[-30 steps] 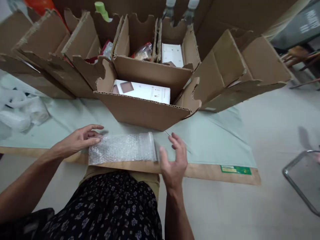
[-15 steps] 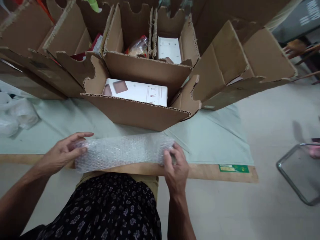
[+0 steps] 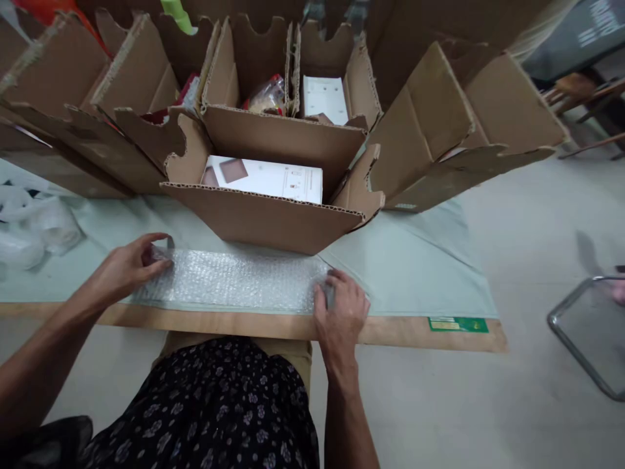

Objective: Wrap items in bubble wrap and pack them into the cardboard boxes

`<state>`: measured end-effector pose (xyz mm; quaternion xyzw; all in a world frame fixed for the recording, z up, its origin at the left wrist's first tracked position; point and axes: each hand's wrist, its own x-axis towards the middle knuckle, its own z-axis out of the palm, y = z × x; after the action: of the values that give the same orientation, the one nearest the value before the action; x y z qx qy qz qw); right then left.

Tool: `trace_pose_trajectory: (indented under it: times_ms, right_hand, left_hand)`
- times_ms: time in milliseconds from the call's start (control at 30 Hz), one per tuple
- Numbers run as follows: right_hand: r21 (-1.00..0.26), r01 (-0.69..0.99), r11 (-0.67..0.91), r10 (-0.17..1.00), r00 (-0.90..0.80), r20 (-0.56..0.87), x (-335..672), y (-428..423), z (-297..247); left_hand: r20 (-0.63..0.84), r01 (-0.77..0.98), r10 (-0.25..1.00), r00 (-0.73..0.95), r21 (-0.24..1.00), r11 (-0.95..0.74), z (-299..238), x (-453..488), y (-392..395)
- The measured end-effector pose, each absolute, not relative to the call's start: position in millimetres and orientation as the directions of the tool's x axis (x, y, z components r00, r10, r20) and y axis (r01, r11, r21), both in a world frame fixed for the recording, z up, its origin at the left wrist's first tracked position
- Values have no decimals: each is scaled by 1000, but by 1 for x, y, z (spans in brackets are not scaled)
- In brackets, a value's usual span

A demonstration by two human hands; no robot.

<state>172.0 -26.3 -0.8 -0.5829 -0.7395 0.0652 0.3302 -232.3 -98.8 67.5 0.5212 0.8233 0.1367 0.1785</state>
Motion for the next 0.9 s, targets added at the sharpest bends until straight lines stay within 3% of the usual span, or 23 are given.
trace_pose_trajectory:
  times_ms: [67,133,200,300,400,500,600,700,800,900]
  right_hand:
    - [-431,848,308,880,-81,468,179,-28,3]
    - [-395,845,361,844,-116,523,174,-33,14]
    - [-377,792,480,816,-245,524,151,-40,26]
    - [-379,641,668,744,-553,376,94,-49,34]
    - [-396,541,742,644,-739,198,57,-50,27]
    - [-388,627,675,719,-678,156,79,-45,11]
    - [-334,794,509,861,-470,193,141,-40,0]
    - [-308,874,376,915,-298,271,192,-33,2]
    - [-329,879,345,909,-225,351,203,-22,7]
    - [-350,868,352,905,-221,363,186,-8,5]
  left_hand:
    - [64,898,927,-369,281,338,63,-218,-109]
    - [309,964,920,-240,188,188,63,-198,-120]
    - [401,989,914,-61,146,2,61,-174,-129]
    - [293,973,949,118,158,-170,46,-143,-132]
    - [125,973,984,130,175,-150,22,-132,-130]
    - [43,967,990,133,213,-139,9,-136,-128]
    - [29,948,988,152,279,-154,9,-139,-128]
    - [49,930,990,136,337,-145,18,-141,-128]
    - [152,948,988,-36,319,-15,31,-155,-130]
    - [199,932,925,-323,236,275,44,-179,-137]
